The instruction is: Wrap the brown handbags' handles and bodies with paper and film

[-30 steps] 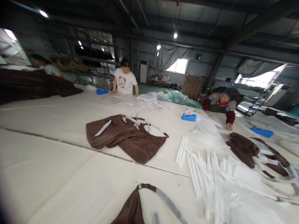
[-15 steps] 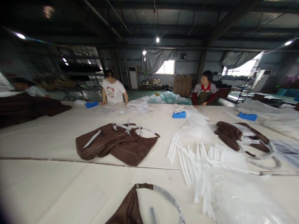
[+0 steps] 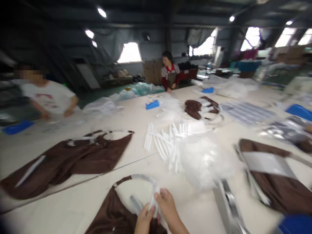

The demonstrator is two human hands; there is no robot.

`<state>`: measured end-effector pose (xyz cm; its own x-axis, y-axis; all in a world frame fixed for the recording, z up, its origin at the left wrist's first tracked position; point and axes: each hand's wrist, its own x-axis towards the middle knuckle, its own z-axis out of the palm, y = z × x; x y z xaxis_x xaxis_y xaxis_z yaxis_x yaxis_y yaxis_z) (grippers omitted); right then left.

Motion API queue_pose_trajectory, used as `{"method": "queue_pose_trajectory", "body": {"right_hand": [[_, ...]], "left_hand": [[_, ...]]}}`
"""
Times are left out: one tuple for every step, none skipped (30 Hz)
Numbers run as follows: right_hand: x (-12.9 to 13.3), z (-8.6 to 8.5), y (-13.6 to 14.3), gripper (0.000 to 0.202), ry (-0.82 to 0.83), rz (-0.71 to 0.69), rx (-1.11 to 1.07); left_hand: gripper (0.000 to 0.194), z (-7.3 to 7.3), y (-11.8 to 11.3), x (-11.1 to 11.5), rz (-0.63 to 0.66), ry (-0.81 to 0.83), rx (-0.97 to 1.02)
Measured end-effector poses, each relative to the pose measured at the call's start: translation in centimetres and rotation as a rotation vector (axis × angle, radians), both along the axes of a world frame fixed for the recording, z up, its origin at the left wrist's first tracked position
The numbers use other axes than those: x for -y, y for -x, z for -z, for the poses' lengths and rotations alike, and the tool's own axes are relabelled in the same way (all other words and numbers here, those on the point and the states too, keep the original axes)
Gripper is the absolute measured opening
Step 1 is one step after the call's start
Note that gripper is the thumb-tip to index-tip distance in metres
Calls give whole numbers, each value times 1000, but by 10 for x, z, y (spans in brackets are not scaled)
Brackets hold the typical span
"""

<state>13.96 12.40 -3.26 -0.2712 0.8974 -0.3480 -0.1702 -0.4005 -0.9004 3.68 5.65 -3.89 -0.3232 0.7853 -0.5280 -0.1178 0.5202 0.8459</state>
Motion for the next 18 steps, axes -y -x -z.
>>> {"method": "queue_pose_trajectory", "body": {"right_hand": [[0,-6,-11,47,-22,15,19],[0,-10,-24,48,-24,16,47],[1,-15,-40,44,-20,4,64],[2,-19,-59,38,1,-15,72],[5,-23,-79,33,25,-24,76],[9,-28,-100,29,50,-19,82],[14,-33,-122,27,71,4,97],[19,-39,-144,27,83,47,127],[22,-45,-167,27,83,104,170],[24,-51,-190,27,76,173,219],[25,-58,-212,28,63,247,270],[23,-63,-233,28,46,323,318],[20,-68,-252,29,29,398,362],[16,-71,-268,30,18,465,400],[11,-73,-281,32,11,516,431],[4,-74,-290,33,7,550,455],[-3,-73,-297,34,3,565,475],[-10,-71,-301,34,-7,568,494]], "left_hand": [[54,-6,1,-1,-8,-17,-39],[57,-12,2,-4,-11,-21,-66],[58,-16,4,-8,-19,-12,-89],[59,-20,5,-12,-29,2,-109],[59,-22,6,-17,-32,22,-122],[59,-23,7,-20,-35,45,-130],[59,-24,8,-22,-32,65,-132],[58,-25,9,-23,-27,82,-127],[58,-25,10,-23,-24,94,-118],[57,-25,10,-22,-23,96,-108],[57,-24,10,-21,-22,93,-100],[56,-24,11,-21,-22,89,-96],[55,-24,11,-21,-23,85,-95],[54,-24,10,-22,-24,83,-96],[52,-24,10,-23,-28,86,-95],[51,-25,9,-24,-39,96,-87],[50,-27,8,-25,-59,112,-73],[48,-30,6,-27,-84,131,-55]]}}
